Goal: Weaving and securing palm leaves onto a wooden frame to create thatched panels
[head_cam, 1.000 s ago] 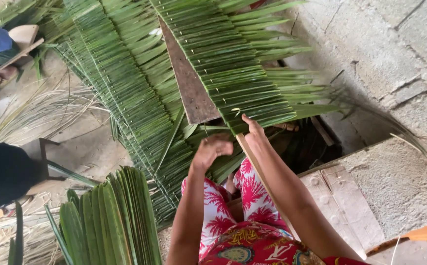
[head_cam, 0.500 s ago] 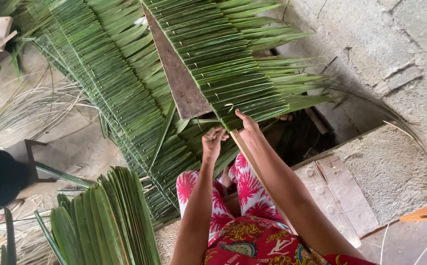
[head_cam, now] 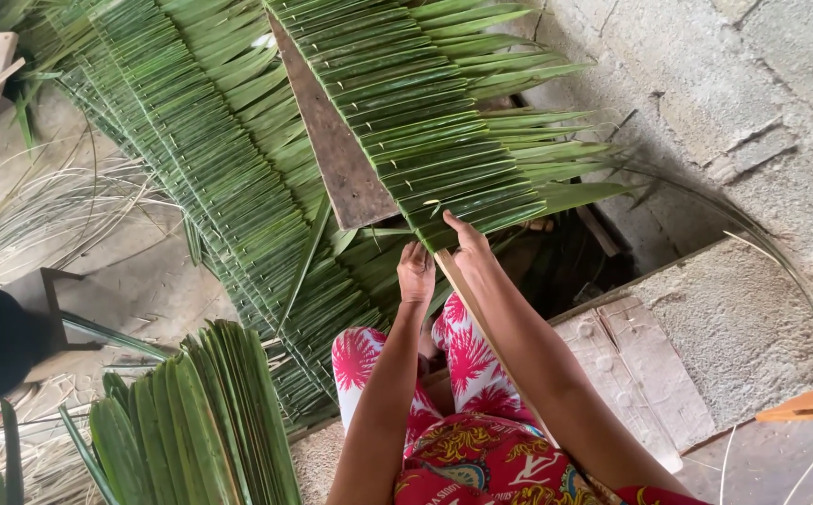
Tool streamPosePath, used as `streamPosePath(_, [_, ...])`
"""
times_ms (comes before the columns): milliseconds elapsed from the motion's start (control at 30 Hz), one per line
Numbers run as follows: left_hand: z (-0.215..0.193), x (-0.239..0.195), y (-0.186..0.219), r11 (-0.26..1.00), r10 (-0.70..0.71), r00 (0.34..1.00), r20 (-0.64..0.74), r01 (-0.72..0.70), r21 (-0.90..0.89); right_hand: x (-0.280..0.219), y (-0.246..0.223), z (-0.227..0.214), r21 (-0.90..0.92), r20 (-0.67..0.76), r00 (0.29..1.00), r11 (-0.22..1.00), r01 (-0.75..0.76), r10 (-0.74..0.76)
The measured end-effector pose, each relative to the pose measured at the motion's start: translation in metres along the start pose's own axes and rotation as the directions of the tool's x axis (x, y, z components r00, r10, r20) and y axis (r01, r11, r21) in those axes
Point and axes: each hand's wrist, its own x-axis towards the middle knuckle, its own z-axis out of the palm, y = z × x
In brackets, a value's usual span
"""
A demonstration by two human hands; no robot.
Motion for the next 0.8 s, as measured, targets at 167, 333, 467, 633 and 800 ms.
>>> streamPosePath(167, [-0.01, 0.01, 0.027, 0.99, -0.074, 0.997, 0.003, 0.073, -0.121, 0.034, 0.01, -0.008, 0.018, 0.027, 0.999, 1.0, 0.019, -0.02])
streamPosePath(333, [-0.019, 0.013, 0.061, 0.933, -0.228, 0.973, -0.044, 0.205, -0.294, 0.014, 0.002, 0.005, 0.015, 0.022, 1.0, 1.0, 0.014, -0.014])
streamPosePath(467, [-0.01, 0.014, 0.051, 0.894, -0.291, 0.955, -0.056, 0.251, -0.37, 0.035, 0.006, 0.001, 0.007, 0.033, 0.999, 1.0, -0.005, 0.005])
streamPosePath(633, [-0.028, 0.02, 0.066, 0.885, -0.284, 0.959, -0.004, 0.261, -0.385, 0.03, 0.01, -0.001, 0.008, 0.073, 0.997, 1.0, -0.023, 0.022])
streamPosePath(800, [-0.02, 0.025, 0.062, 0.887, -0.363, 0.93, 0.058, 0.363, -0.286, 0.069, 0.017, -0.015, -0.015, 0.056, 0.998, 1.0, -0.016, 0.017])
